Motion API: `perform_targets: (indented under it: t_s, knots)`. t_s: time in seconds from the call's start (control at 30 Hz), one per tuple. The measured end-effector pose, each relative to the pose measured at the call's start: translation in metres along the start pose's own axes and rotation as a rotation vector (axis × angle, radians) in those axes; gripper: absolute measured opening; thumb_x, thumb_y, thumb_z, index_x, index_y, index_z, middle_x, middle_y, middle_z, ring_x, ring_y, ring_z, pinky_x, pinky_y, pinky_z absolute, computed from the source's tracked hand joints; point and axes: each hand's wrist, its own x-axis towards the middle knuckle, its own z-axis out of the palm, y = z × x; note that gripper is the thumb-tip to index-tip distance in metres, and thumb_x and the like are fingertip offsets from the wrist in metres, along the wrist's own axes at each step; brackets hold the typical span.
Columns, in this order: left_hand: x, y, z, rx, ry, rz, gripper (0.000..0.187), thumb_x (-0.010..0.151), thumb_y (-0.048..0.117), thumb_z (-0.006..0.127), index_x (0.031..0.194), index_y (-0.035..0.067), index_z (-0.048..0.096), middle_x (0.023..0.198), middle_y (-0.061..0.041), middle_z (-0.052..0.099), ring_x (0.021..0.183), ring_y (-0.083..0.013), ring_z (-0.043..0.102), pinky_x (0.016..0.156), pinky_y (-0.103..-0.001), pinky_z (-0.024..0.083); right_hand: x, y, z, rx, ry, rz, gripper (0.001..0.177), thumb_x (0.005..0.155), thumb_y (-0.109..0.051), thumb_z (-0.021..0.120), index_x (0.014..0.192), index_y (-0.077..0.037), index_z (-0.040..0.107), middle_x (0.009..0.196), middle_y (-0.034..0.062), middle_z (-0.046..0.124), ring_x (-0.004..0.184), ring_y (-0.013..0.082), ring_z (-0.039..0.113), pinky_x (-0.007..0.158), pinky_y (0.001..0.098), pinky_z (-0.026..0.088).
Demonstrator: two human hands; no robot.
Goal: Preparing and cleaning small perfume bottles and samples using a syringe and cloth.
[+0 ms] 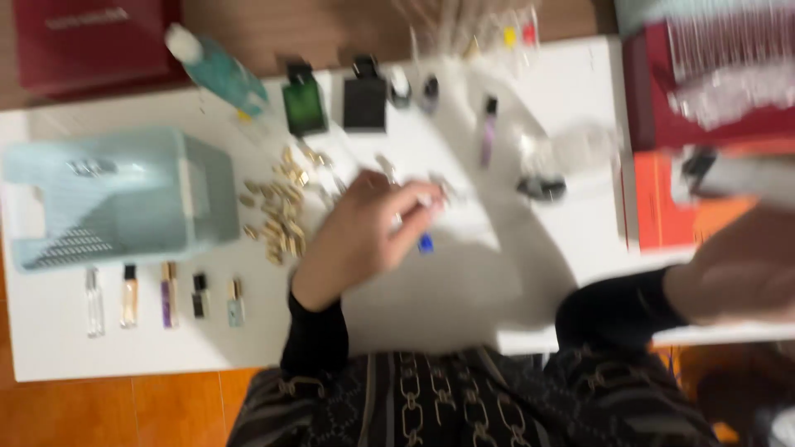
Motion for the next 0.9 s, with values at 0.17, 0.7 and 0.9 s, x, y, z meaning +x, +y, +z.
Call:
perform_targets:
  t_s: [0.17,0.7,0.9]
  knots:
    - [-0.022,0.036,-0.003,0.138,0.080,0.173,0.010,0.105,0.018,0.066,0.109,0.010,0.070,0.080,0.000,0.072,0.069,-0.0144,0.067,0.087,-0.033,0.044,0.019,-0.020,0.004,0.064,0.068,-0.153,0.069,0.114,-0.045,0.040,0.110,0.019,0.064,0.097,0.0344,0.066,0.079,0.0414,0.061,0.078,0.0432,0.050]
    - [-0.042,0.032,-0.026,0.060,0.194,0.214,0.010,0.103,0.020,0.069,0.107,0.010,0.068,0.073,-0.003,0.070,0.066,-0.0190,0.066,0.085,-0.031,0.047,0.027,-0.085,0.091,0.165,0.062,-0.274,0.040,0.117,-0.031,0.055,0.115,0.010,0.053,0.090,0.0213,0.050,0.067,0.0364,0.063,0.065,0.0474,0.055]
    - [-0.039,0.017,-0.033,-0.052,0.159,0.199,0.011,0.104,0.022,0.067,0.106,0.011,0.068,0.080,-0.004,0.073,0.067,-0.0192,0.066,0.094,-0.032,0.049,0.013,-0.078,0.105,0.055,-0.014,-0.166,0.048,0.126,-0.037,0.051,0.113,0.009,0.055,0.094,0.0265,0.061,0.074,0.0382,0.061,0.068,0.0451,0.054]
